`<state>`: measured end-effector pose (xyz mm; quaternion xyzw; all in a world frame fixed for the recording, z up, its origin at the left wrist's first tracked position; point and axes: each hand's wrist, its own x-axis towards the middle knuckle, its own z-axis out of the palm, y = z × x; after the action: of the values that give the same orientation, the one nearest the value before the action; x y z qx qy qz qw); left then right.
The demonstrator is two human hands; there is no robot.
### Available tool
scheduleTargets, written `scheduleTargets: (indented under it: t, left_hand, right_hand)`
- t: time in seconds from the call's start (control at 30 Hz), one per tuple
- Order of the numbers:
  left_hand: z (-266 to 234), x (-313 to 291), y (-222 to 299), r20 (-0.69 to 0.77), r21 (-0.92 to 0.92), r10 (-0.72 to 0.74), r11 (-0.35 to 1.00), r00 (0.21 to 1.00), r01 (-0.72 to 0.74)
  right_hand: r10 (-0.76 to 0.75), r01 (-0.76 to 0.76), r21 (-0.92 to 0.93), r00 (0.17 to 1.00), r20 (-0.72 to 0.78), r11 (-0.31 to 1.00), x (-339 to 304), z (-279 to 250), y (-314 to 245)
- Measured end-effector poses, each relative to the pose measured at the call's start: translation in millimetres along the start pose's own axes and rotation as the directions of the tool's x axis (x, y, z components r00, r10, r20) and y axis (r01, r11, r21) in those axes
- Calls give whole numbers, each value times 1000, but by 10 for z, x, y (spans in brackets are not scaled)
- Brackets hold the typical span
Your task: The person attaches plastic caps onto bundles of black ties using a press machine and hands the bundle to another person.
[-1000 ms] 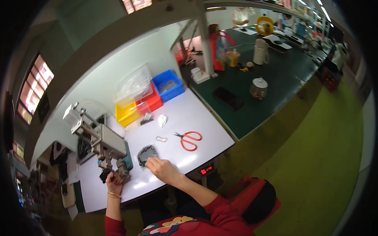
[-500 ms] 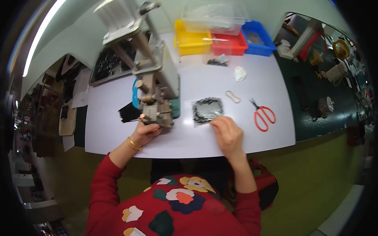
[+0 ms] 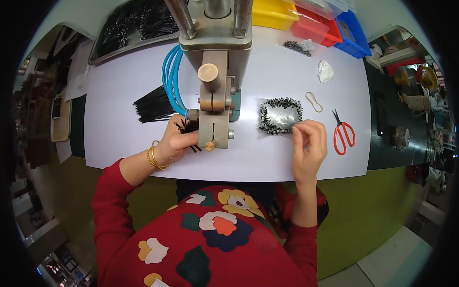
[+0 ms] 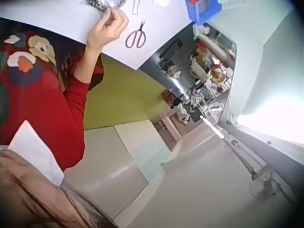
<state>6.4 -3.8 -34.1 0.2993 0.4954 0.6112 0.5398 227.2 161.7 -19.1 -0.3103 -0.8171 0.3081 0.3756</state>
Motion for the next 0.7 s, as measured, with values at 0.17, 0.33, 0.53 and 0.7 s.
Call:
scheduleTargets:
  t: [0.17,0.33,0.53,0.7]
  left_hand:
    - [51,6,40,-6,67,38,997,999,-37]
    - [82,3,69,-13,-19,25,1000,1000,-25]
    - [219,-34,192,-84,-29,51,998,995,-54]
    - [151,-35,218,-64,-18,16,1000,998,-17]
  right_hand:
    - [-40,41,-67,999,21,997,-58,-37,48]
    - [6,-9,58,999,45,998,-21,-21,-68]
    - [-54,-46,454,977,205,890,-56,343,-370]
    - [-54,-102,566,966,252,818,-89,590,-575]
